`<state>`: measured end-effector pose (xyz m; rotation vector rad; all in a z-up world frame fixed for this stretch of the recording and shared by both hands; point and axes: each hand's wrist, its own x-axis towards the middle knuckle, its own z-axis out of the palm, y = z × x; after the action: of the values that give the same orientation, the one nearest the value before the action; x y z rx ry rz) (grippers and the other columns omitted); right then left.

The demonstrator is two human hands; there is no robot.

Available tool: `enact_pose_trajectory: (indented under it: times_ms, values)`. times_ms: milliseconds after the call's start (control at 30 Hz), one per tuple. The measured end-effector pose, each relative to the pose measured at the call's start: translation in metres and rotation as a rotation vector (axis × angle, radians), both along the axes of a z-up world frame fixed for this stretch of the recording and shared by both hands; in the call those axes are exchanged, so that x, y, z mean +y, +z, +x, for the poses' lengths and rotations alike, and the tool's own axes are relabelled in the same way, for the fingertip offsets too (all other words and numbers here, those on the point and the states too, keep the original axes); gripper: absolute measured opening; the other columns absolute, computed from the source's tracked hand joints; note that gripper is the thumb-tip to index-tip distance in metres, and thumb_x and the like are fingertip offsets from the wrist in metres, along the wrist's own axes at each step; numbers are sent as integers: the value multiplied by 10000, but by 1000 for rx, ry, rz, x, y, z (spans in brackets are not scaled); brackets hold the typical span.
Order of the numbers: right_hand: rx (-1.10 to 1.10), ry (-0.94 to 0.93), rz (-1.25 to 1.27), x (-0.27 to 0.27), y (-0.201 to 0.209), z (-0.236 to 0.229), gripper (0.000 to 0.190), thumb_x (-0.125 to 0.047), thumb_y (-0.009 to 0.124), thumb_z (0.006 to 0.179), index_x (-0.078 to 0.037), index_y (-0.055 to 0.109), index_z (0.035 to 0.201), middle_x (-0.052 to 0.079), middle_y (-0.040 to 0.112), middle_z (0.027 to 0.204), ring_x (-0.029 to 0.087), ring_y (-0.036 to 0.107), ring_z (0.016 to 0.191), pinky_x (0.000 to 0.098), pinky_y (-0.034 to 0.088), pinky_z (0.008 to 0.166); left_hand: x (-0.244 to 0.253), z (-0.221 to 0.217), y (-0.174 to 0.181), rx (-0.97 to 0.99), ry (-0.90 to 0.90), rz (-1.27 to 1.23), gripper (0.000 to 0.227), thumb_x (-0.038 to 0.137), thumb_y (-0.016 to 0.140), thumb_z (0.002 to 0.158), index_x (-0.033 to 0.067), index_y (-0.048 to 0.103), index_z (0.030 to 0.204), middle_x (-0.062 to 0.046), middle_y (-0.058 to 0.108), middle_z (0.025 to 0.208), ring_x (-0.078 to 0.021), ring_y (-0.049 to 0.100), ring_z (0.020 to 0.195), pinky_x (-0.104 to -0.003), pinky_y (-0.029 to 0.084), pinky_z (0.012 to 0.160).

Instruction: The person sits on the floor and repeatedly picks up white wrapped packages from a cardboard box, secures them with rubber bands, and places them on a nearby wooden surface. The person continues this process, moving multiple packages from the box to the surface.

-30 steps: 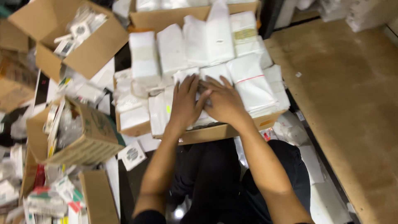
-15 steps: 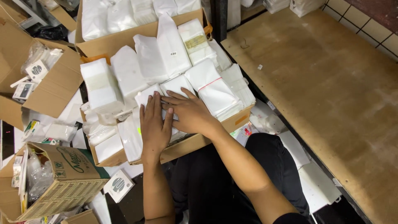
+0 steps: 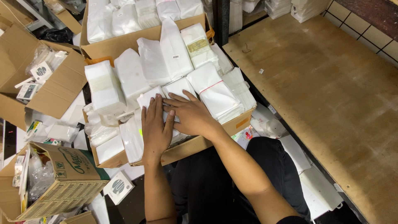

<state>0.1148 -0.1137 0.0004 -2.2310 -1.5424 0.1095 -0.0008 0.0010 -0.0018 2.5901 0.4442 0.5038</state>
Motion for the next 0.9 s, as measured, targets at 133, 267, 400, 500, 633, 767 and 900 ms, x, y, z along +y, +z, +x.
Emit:
enact_pose_trajectory:
  times_ms: [133,267,400,500,633,767,900]
  values:
    - [1,2,-3,0,-1,0,539,-305,621,896,-228,604,1429,-11,506,1579,182,358,1527,466,134,1279,-1,1,3,-1,4,-20,721,549,342,1080,57,305,1606,-194,398,1602,-325,282,1536,-487,48,1267]
    - [12,-7,34,-1,-1,-2,474,-297,582,930,-252,628,1400,-24,529,1557,163,376,1514,463,133,1280,-2,1,3,26,17,-17,700,521,348,1087,53,302,1606,-187,383,1614,-319,276,1540,-482,60,1269]
    - [-25,-3,67,-2,1,-2,443,-183,494,969,-242,643,1382,-5,565,1524,165,406,1495,472,173,1263,0,1,0,64,34,48,701,546,285,1095,63,304,1603,-177,378,1616,-311,284,1538,-483,77,1273]
    - [-26,-23,82,-4,11,-7,456,-178,429,1000,-231,623,1409,-26,554,1531,148,405,1493,460,164,1269,-1,3,-1,77,48,81,690,539,251,1102,66,309,1602,-171,386,1611,-305,293,1536,-486,96,1276]
    - [36,-16,88,-9,10,-6,473,-152,421,1002,-164,608,1437,28,577,1508,193,470,1454,477,172,1271,-19,4,8,132,87,96,694,523,183,1110,47,319,1597,-188,376,1616,-332,301,1529,-511,93,1274]
    - [-97,-25,344,-58,29,-6,571,-62,502,910,48,465,1469,225,451,1513,428,620,1245,525,543,994,-63,19,15,-242,83,313,597,443,278,1103,18,515,1450,-190,575,1381,-342,509,1364,-565,153,1221]
    - [-238,-77,527,-147,59,-5,487,-118,605,908,46,612,1367,226,685,1241,419,698,1090,467,582,895,-145,54,17,-745,-133,153,503,289,412,1082,-110,533,1363,-293,565,1287,-493,576,1219,-591,416,1126]
